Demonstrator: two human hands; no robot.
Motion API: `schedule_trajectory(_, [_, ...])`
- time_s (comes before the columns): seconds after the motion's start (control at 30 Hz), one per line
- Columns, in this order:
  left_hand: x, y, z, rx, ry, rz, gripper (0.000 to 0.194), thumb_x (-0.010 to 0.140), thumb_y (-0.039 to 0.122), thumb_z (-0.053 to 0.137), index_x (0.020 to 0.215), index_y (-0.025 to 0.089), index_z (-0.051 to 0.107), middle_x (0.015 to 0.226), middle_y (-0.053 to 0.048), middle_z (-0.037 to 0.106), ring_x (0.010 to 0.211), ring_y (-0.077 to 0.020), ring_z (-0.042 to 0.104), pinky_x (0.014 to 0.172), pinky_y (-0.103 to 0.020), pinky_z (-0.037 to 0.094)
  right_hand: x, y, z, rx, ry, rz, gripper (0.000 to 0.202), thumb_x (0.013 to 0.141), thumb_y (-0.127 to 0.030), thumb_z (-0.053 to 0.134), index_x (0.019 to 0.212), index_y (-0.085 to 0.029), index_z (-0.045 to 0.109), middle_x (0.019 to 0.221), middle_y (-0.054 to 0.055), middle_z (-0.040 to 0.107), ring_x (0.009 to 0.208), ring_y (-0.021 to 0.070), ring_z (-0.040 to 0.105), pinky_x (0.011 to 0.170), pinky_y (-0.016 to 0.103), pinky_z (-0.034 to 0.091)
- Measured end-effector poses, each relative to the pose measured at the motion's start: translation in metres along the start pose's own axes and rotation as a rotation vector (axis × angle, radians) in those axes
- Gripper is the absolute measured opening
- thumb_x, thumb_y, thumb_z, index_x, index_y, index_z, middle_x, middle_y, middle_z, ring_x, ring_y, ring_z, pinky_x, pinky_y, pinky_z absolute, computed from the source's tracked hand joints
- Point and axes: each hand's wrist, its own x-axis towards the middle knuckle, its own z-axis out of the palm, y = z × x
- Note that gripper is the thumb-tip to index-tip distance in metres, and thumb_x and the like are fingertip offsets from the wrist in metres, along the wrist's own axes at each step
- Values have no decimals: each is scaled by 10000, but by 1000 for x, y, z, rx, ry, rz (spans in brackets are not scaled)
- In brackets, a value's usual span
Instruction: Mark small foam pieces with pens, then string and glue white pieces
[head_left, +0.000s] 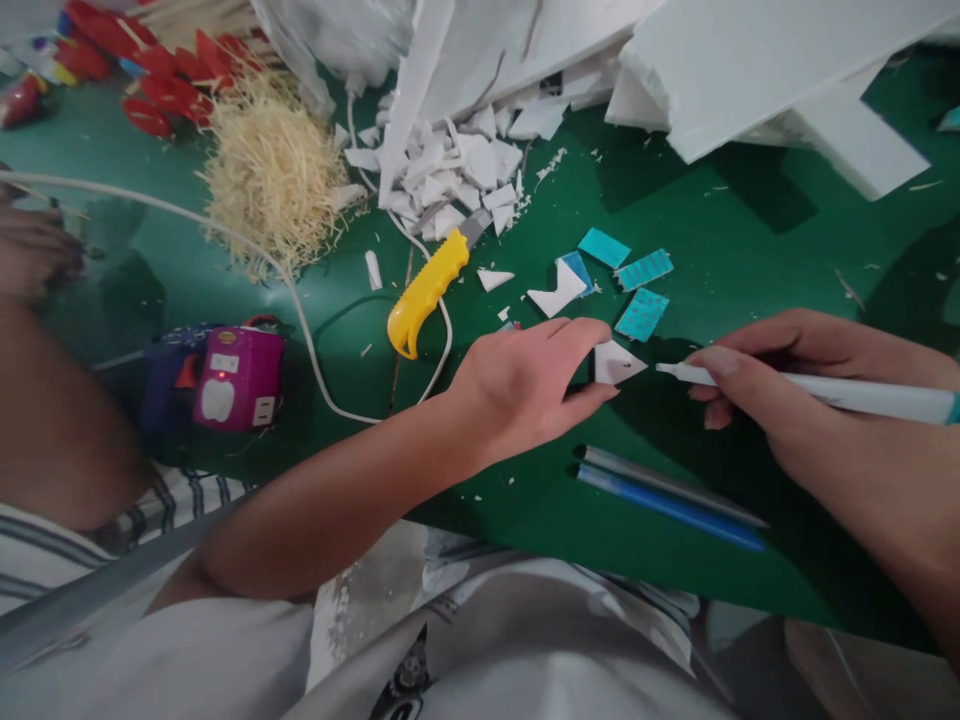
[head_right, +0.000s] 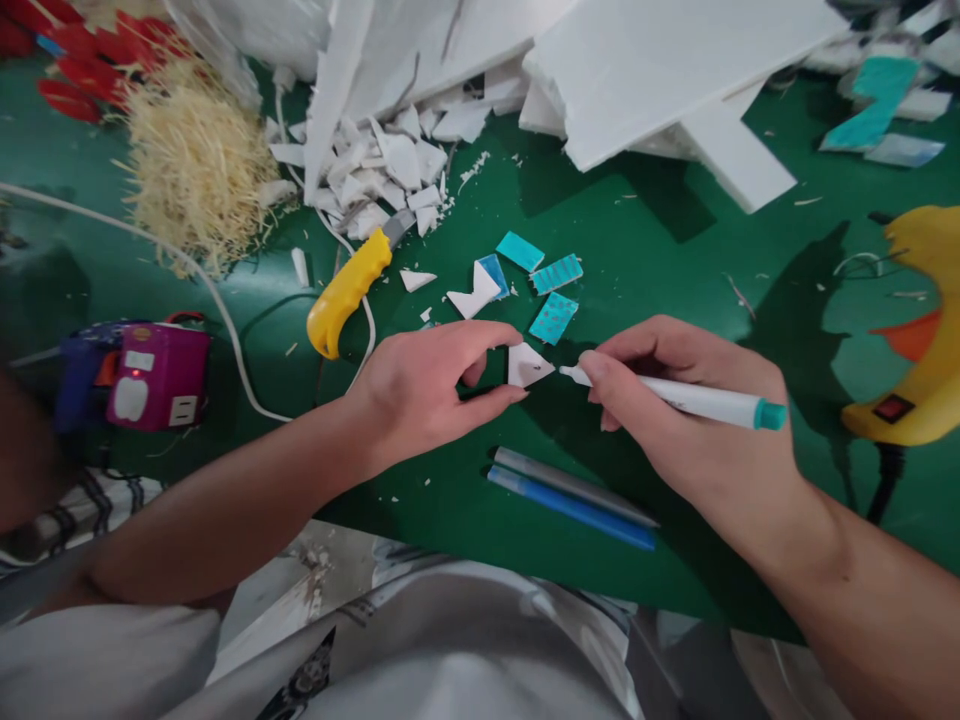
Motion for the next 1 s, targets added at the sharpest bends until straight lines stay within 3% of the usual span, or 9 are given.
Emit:
schedule_trajectory(0.37, [-1, 0, 1, 30, 22, 26, 317, 927, 444, 696, 1152, 221, 687, 702, 52, 596, 633, -125, 575, 584, -242, 341, -1, 1, 3, -16, -25, 48, 275, 789, -505, 791, 710, -248, 732, 539, -7, 666, 476, 125, 594, 431, 256, 405])
schedule_trajectory(0.53, [0, 1, 1, 30, 4, 1, 312, 927, 434, 705, 1151, 217, 690, 687, 57, 574, 625, -121, 559, 577, -241, 323, -1, 6, 1, -29, -17, -11, 420, 770, -655, 746, 700, -241, 723, 516, -9, 631, 459, 113, 534, 415, 266, 310])
schedule_trajectory(0.87, [1, 1, 2, 31, 1, -2, 313, 928, 435, 699, 1158, 224, 686, 700, 55, 589, 631, -119, 580, 584, -235, 329, -1, 3, 0, -85, -24, -13, 415, 811, -640, 711, 680, -246, 705, 527, -10, 642, 483, 120, 571, 438, 270, 375])
schedule_trajectory(1.0, [1, 3, -1, 38, -24, -21, 323, 929, 448, 696, 1155, 217, 694, 689, 54, 581, 624, -124, 585, 578, -239, 332, -3, 8, 1, -69, 16, -58, 428, 801, -673, 710, 711, -255, 713, 540, -6, 646, 483, 119, 559, 431, 275, 339])
